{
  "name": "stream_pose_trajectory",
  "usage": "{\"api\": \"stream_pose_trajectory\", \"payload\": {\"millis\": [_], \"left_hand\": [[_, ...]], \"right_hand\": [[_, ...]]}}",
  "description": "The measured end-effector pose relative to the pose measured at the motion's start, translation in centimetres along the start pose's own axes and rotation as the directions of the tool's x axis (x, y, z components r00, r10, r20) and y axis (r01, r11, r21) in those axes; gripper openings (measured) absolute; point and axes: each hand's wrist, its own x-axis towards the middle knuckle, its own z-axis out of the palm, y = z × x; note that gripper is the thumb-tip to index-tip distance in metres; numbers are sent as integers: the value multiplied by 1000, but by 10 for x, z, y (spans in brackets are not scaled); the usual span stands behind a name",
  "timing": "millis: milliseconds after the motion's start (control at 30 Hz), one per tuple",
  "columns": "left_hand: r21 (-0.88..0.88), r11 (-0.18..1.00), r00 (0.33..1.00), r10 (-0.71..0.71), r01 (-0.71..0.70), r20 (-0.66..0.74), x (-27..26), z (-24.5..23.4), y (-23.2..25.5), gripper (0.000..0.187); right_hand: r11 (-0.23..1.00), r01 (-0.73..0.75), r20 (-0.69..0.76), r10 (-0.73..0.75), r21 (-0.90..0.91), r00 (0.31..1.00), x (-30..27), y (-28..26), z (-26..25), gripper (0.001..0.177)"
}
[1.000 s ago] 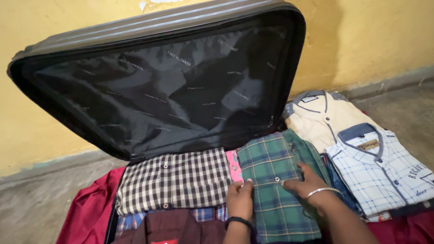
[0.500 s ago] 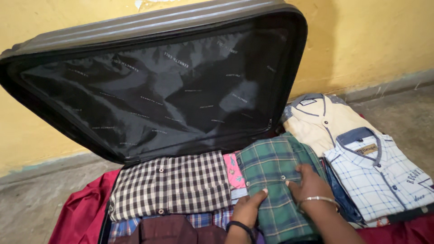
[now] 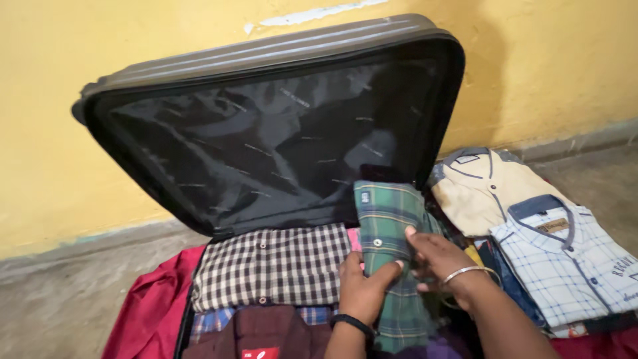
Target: The person places several shirts and a pair of denim shorts into a suitcase, smoothing each item flat by hand as they are added to the stack.
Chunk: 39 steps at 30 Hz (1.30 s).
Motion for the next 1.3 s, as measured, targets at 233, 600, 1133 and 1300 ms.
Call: {"api": "stream_pose_trajectory", "payload": {"millis": [233,600,1133,1300], "left_hand": [[-212,937,931,-208,278,302,-7,2,-19,52],[-513,798,945,-211,315,251,18,2,-51,61],[-650,524,835,-356,550,419,1,-73,37,87],[-709,536,887,-232,459,399,-5,-88,42,87]], "right_hand": [[988,27,166,-1,-152,986,-23,-16,9,79],[997,66,45,-65,-25,997,-28,-33,-6,73],[839,-125,601,-267,529,753,0,20,-24,70],[822,-146,537,-214,550,816,-7,21,-7,58]]}}
